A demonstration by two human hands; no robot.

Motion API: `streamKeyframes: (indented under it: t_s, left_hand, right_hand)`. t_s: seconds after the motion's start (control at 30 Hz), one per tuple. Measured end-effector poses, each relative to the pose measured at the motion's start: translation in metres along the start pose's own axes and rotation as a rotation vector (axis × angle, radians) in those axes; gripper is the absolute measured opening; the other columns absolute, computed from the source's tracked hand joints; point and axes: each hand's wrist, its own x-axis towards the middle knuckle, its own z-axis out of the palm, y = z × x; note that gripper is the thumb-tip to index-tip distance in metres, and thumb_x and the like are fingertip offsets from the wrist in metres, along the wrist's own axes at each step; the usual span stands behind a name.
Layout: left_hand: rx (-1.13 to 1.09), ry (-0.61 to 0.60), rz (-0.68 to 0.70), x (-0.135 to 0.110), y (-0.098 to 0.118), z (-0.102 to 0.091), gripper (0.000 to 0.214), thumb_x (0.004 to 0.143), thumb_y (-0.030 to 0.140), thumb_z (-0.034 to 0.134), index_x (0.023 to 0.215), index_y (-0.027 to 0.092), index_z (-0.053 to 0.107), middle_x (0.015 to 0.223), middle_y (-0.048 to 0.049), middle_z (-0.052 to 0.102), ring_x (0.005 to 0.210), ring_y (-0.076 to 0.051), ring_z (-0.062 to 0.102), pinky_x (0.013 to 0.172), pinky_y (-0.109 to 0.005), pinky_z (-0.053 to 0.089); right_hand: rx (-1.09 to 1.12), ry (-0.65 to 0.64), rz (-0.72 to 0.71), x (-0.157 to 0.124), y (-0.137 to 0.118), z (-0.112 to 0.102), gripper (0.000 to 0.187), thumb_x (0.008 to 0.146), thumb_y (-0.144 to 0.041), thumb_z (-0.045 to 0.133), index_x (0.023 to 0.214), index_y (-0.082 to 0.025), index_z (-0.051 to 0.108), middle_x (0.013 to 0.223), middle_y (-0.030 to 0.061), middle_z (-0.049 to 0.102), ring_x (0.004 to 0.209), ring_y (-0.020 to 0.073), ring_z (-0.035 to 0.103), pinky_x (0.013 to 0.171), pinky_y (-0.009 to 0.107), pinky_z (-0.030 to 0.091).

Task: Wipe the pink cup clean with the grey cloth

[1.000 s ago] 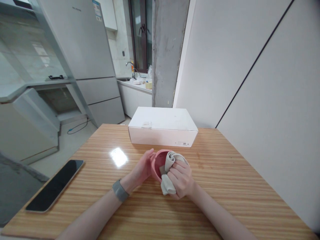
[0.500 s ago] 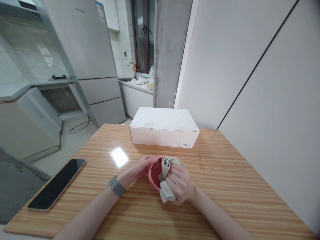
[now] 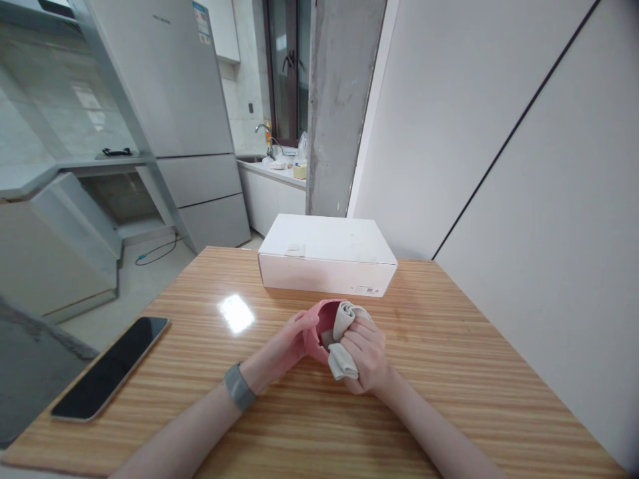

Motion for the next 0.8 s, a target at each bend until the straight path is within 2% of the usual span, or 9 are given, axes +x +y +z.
streamKeyframes:
  t_s: [0.17,0.23,0.33,0.43,0.6,0.8]
  left_hand:
    - [-0.013,-0.069,-0.097,-0.001,0.011,-0.007,0.051,0.088,0.056,0.054,0.104,0.010,0.071,0.094,-0.0111,0.073,0.088,-0.022,0.064,0.081,-0.031,0.046]
    - [0.063,-0.040,-0.097,-0.002,0.013,-0.011,0.047,0.087,0.054,0.057,0.102,0.011,0.072,0.090,-0.0099,0.073,0.085,-0.021,0.064,0.078,-0.029,0.045]
    - [0.244,0.009,-0.087,-0.005,0.018,-0.019,0.039,0.082,0.050,0.066,0.089,0.012,0.073,0.074,-0.0049,0.070,0.067,-0.016,0.059,0.065,-0.026,0.042]
    - [0.421,-0.018,-0.118,-0.009,0.025,-0.027,0.037,0.078,0.049,0.071,0.080,0.013,0.071,0.062,-0.0007,0.063,0.055,-0.012,0.051,0.052,-0.024,0.034]
    - [0.496,-0.085,-0.167,-0.012,0.032,-0.033,0.038,0.072,0.047,0.077,0.087,0.013,0.070,0.064,0.0004,0.062,0.052,-0.011,0.050,0.049,-0.022,0.034]
    - [0.439,-0.021,-0.078,-0.007,0.022,-0.027,0.037,0.073,0.043,0.076,0.090,0.011,0.071,0.071,-0.0033,0.065,0.057,-0.012,0.055,0.051,-0.022,0.041]
  right_hand:
    - [0.087,-0.019,-0.082,0.006,-0.006,-0.008,0.031,0.085,-0.026,0.040,0.054,-0.025,0.041,0.047,-0.0011,0.039,0.050,0.0170,0.033,0.054,0.034,0.030]
    - [0.086,-0.050,-0.126,0.006,-0.010,-0.007,0.034,0.087,-0.027,0.038,0.053,-0.025,0.041,0.047,-0.0010,0.039,0.049,0.0167,0.032,0.053,0.034,0.029]
    - [0.071,-0.084,-0.206,0.004,-0.016,-0.003,0.040,0.090,-0.028,0.034,0.051,-0.025,0.041,0.047,0.0001,0.039,0.049,0.0172,0.030,0.051,0.034,0.026]
    - [0.069,-0.111,-0.239,0.001,-0.019,0.001,0.042,0.091,-0.028,0.033,0.051,-0.025,0.043,0.047,0.0003,0.040,0.049,0.0174,0.031,0.052,0.034,0.025]
    - [0.079,-0.118,-0.232,-0.002,-0.020,0.003,0.040,0.090,-0.030,0.035,0.051,-0.024,0.043,0.048,-0.0006,0.039,0.050,0.0170,0.031,0.053,0.034,0.027]
    - [0.083,-0.123,-0.167,-0.001,-0.010,-0.001,0.028,0.084,-0.028,0.037,0.057,-0.025,0.046,0.049,0.0009,0.043,0.052,0.0187,0.033,0.055,0.035,0.033]
